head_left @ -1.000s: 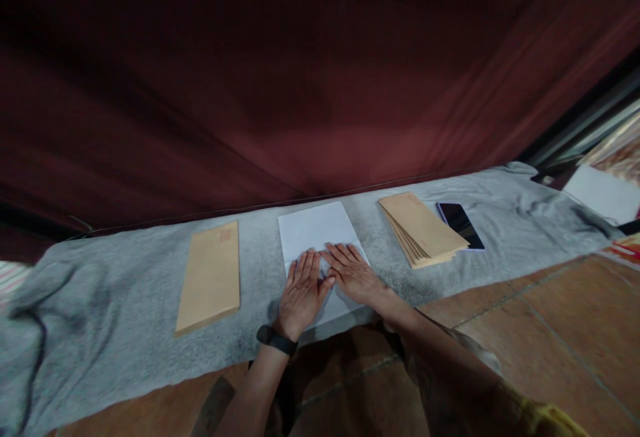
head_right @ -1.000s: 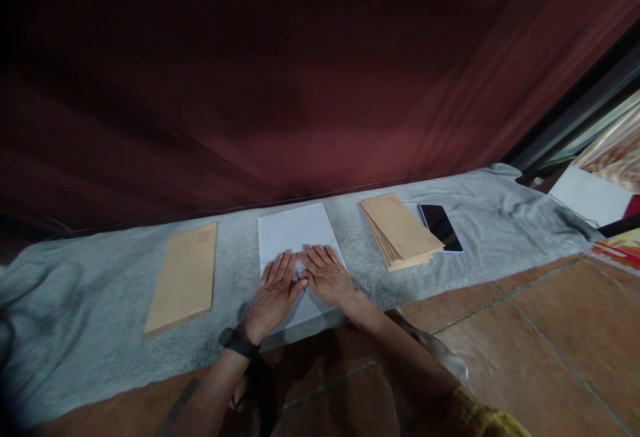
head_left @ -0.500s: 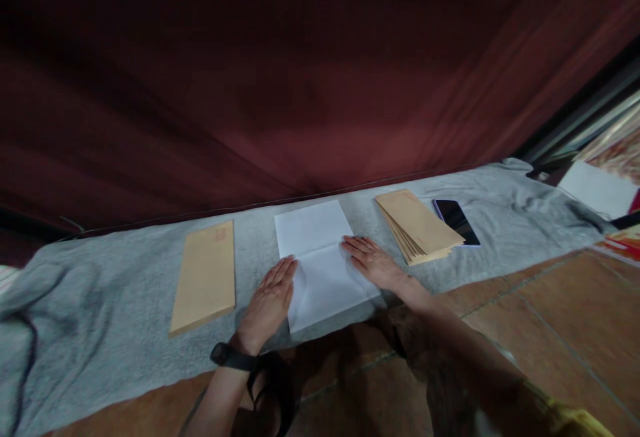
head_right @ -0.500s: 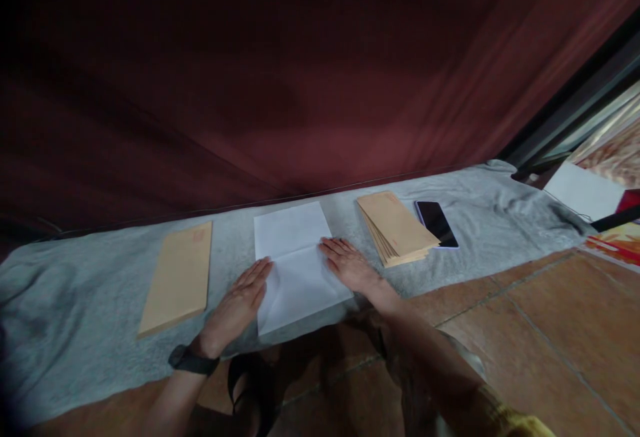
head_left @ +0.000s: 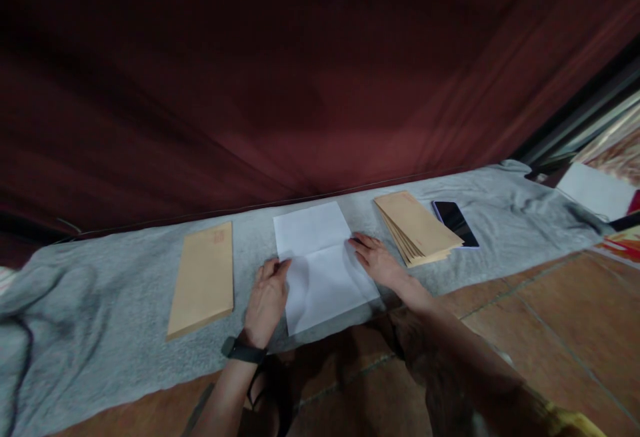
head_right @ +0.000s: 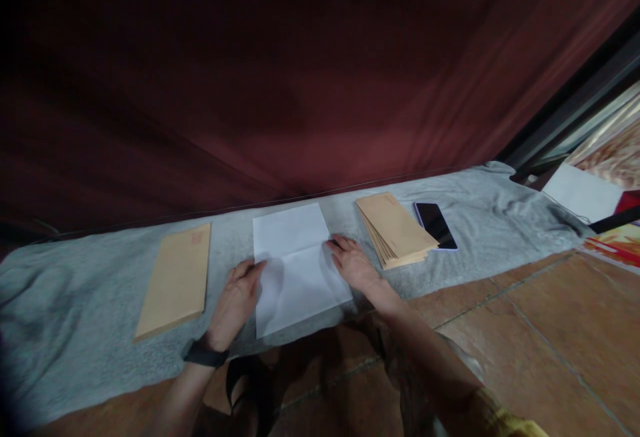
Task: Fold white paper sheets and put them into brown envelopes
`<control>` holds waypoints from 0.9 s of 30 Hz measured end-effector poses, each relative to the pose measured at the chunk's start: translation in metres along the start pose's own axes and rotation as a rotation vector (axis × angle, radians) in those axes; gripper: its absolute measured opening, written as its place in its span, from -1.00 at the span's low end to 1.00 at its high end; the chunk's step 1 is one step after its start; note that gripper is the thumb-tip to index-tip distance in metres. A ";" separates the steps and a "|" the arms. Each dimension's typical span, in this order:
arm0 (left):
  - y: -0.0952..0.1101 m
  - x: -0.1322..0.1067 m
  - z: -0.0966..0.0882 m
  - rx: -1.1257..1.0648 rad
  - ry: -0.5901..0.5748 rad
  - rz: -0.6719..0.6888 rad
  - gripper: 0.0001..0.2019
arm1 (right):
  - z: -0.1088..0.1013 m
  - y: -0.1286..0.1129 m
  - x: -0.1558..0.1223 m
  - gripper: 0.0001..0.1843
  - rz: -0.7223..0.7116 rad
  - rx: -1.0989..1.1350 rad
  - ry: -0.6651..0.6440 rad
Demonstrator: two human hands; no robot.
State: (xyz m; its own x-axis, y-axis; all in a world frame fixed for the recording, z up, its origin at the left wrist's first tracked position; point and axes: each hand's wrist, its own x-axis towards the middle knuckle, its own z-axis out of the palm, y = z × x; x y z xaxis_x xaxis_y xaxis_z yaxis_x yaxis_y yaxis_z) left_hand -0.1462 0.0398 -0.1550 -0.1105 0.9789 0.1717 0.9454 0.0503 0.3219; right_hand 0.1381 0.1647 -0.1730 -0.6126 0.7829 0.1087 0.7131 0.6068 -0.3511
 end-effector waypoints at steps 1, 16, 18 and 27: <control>0.000 -0.002 -0.002 0.029 -0.020 0.032 -0.44 | -0.001 0.002 -0.001 -0.49 -0.013 0.012 -0.005; -0.028 0.005 -0.012 -0.276 -0.253 0.134 -0.39 | -0.020 0.025 -0.013 -0.29 -0.183 0.239 -0.191; -0.028 0.006 -0.011 -0.323 -0.245 0.123 -0.41 | -0.021 0.027 -0.013 -0.29 -0.184 0.246 -0.201; -0.033 0.014 -0.012 -0.421 -0.214 0.089 -0.55 | -0.022 0.024 -0.012 -0.30 -0.211 0.227 -0.145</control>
State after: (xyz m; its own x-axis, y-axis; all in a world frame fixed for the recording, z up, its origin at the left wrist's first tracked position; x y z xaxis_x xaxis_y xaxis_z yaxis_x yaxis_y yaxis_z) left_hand -0.1828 0.0491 -0.1519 0.0727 0.9968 0.0346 0.7372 -0.0771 0.6712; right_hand 0.1700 0.1733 -0.1625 -0.7920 0.6061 0.0734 0.4818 0.6943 -0.5346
